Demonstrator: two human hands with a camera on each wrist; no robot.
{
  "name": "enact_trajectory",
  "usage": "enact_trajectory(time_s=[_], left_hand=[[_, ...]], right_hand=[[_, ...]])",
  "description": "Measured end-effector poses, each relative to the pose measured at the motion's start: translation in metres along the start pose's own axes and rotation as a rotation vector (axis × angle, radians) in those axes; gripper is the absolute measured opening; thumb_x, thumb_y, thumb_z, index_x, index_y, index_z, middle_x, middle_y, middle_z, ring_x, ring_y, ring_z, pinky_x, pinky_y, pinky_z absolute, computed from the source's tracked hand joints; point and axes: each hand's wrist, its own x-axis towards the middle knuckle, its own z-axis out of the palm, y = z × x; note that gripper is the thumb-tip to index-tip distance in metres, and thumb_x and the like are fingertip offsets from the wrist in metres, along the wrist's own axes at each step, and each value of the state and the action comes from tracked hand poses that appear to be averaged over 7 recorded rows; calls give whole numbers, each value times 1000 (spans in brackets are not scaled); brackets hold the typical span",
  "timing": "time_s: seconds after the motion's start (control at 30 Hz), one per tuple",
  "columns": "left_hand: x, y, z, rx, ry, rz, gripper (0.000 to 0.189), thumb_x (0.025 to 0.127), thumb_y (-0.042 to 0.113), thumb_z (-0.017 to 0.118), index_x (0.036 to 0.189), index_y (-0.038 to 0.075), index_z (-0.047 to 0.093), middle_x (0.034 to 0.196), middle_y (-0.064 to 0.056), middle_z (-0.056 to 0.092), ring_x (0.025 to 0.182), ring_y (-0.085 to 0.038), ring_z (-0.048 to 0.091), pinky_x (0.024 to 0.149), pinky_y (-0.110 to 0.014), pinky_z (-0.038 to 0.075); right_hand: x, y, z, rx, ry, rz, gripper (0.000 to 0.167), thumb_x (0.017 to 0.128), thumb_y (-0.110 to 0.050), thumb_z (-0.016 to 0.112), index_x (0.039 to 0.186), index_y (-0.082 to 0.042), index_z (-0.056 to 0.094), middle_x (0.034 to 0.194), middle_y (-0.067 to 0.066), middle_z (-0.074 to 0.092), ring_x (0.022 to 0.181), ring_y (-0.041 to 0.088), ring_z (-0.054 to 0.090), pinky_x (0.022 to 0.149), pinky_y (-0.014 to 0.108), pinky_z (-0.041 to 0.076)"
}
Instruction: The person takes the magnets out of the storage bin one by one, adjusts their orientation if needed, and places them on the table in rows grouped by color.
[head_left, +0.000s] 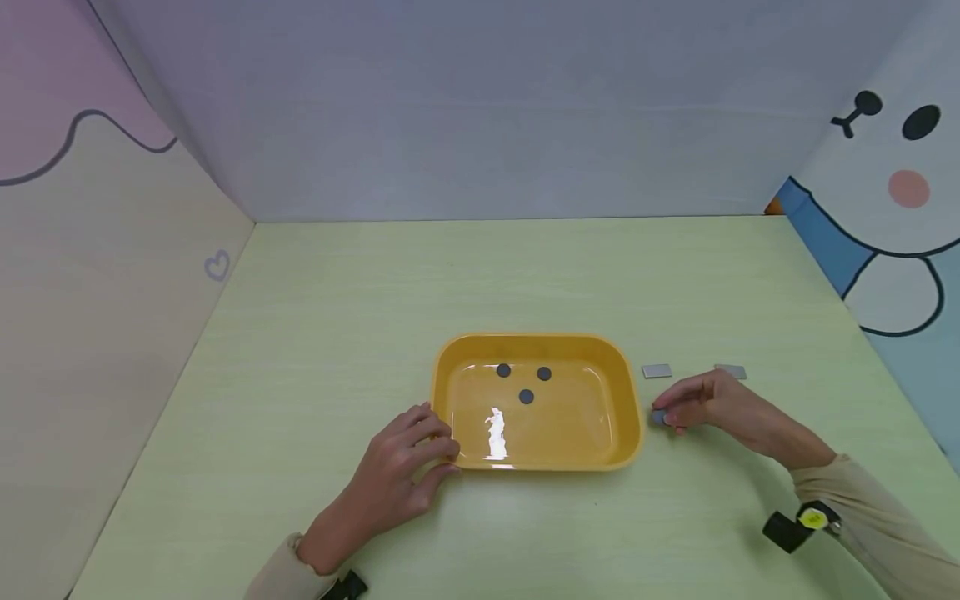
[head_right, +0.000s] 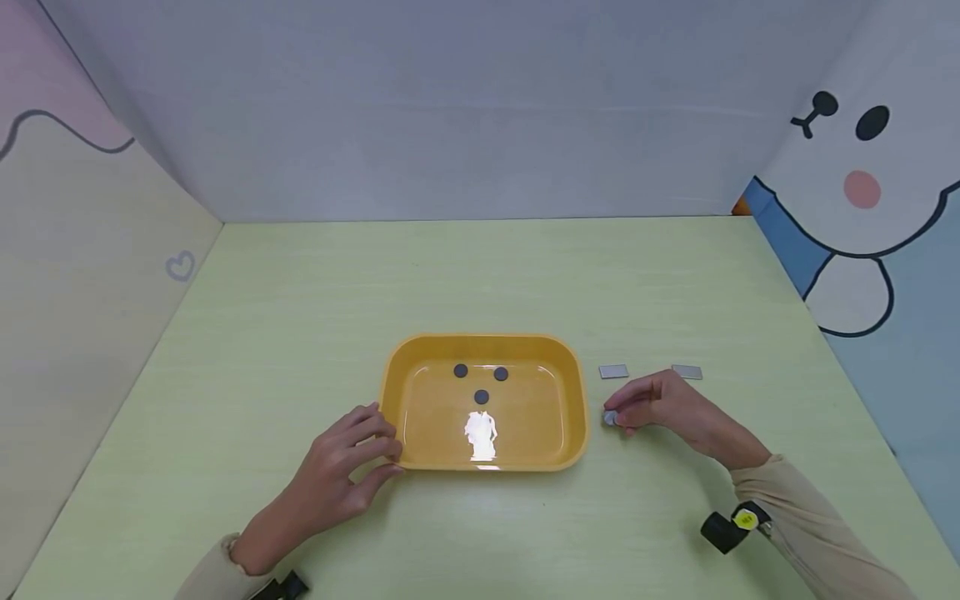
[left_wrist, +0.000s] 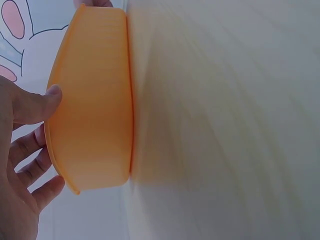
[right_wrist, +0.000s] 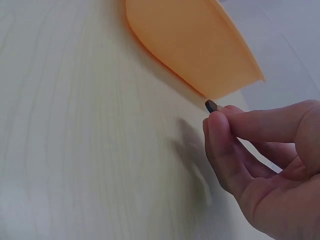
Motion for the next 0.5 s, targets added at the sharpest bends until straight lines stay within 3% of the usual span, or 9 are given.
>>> enact_trajectory(time_s=[0.5], left_hand=[[-1,-1,1,-10,8,5,19,70,9,78,79,14,63,85,3,59,85,-17,54,94,-45,46]], right_hand=[[2,4,1,-25,17,30,27,86,-9,66,107,9,65,92,12,70,73,24,65,73,30,55]])
